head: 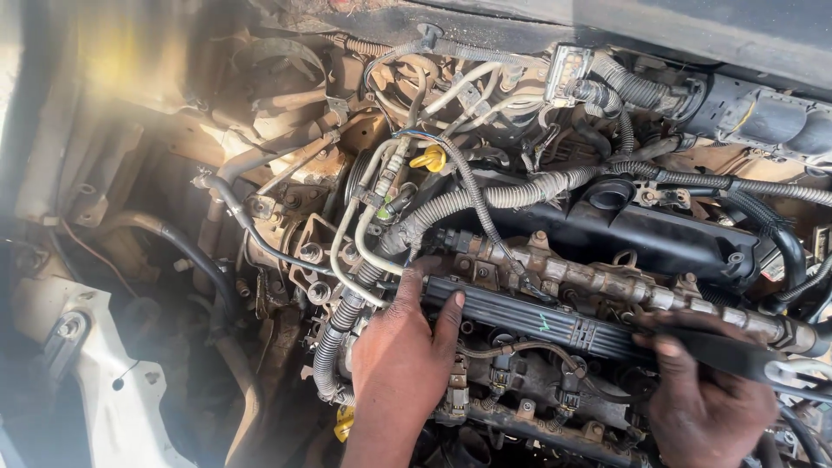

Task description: Inspecting and repairing components within a car engine bay, including the fuel rail and wiring.

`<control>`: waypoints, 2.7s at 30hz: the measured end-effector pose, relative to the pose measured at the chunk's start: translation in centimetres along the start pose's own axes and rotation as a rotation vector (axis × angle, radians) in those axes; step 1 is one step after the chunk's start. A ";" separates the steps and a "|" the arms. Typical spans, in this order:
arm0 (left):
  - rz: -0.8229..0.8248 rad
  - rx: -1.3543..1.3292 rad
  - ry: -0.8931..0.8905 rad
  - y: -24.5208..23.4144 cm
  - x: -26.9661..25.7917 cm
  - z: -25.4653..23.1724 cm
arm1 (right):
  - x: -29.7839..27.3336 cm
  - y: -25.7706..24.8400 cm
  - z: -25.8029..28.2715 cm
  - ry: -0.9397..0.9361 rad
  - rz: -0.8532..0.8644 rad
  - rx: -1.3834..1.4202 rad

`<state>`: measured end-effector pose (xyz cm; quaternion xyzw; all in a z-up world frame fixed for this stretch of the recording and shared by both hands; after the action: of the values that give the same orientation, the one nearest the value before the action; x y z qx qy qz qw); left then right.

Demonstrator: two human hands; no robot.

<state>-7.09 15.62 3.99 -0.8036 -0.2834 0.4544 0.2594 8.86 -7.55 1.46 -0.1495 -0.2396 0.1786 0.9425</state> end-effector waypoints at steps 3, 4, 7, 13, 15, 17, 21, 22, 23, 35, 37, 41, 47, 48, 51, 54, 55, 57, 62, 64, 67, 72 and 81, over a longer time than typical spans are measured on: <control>-0.038 -0.014 0.009 0.3 0.3 0.5 | 0.5 -0.3 0.0 0.072 0.034 0.067; -0.068 -0.019 0.015 0.4 0.3 0.7 | 0.5 -0.4 -0.3 0.144 0.151 -0.132; -0.021 -0.014 -0.009 -0.1 0.0 0.4 | 1.6 -2.0 -2.3 0.340 0.466 -0.732; 0.078 -0.028 -0.054 -0.6 0.0 0.6 | 0.4 -2.7 -4.9 0.105 0.637 -1.467; 0.049 -0.033 -0.024 -0.2 0.4 1.1 | 1.4 -2.5 -4.7 0.005 0.685 -1.527; 0.019 -0.044 -0.004 -0.2 0.2 1.4 | 2.1 -2.2 -4.1 -0.107 0.738 -1.582; -0.087 -0.096 0.033 -0.2 0.4 1.3 | 2.5 -1.9 -3.8 -0.150 0.815 -1.498; -0.129 -0.070 0.044 0.1 0.5 1.5 | 2.4 -1.9 -4.0 -0.167 0.795 -1.448; -0.122 -0.068 0.045 -0.1 0.4 1.3 | 2.4 -2.2 -4.3 -0.160 0.797 -1.451; -0.121 -0.457 0.252 0.3 0.0 1.7 | -3.4 -2.9 -2.0 0.197 0.108 0.178; 0.212 -1.158 0.614 2.0 -0.2 1.4 | -3.4 0.1 0.1 0.370 0.256 0.184; 0.634 -1.217 0.605 4.5 -0.4 1.3 | -1.4 5.3 6.2 0.267 0.420 -0.027; 0.516 -1.002 0.816 4.2 -1.0 0.4 | -0.9 7.1 5.6 0.246 0.522 -0.103; 0.574 -1.058 0.785 4.5 -1.0 0.2 | -1.0 6.8 5.2 0.239 0.496 -0.072; 0.596 -1.022 0.736 4.7 -0.9 0.6 | -1.5 5.2 3.5 0.340 0.399 0.448; 0.513 -0.869 0.750 3.7 -1.1 0.6 | -1.1 3.4 2.3 0.399 0.236 1.042; 0.473 -0.810 0.772 3.2 -1.3 0.5 | -0.9 2.6 1.9 0.367 0.166 1.143; 0.415 -0.820 0.798 2.3 -1.5 0.0 | -0.8 2.1 1.7 0.351 0.107 1.051; 0.372 -0.765 0.701 1.2 -1.7 -0.7 | -0.3 2.5 3.2 0.409 0.044 1.044; 0.361 -0.702 0.712 1.1 -1.8 -0.8 | -0.5 2.7 3.2 0.448 0.055 1.074; 0.338 -0.775 0.765 1.7 -1.6 -0.6 | -0.1 3.5 3.6 0.398 0.152 1.035; 0.328 -0.713 0.777 1.5 -1.5 -0.6 | 1.0 4.2 5.1 0.425 0.236 1.009; 0.228 -0.725 0.763 1.2 -1.4 -0.7 | 1.5 3.9 1.6 0.363 0.447 0.720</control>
<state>-6.82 13.71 4.33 -0.9754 -0.2185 0.0285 -0.0011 8.23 -3.14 2.02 0.1105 0.0447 0.4203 0.8995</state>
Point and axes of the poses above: each hand's wrist, its own x-axis towards the middle knuckle, its own y-axis out of the palm, z = x × y, the point moved 4 cm from there along x, towards the middle knuckle
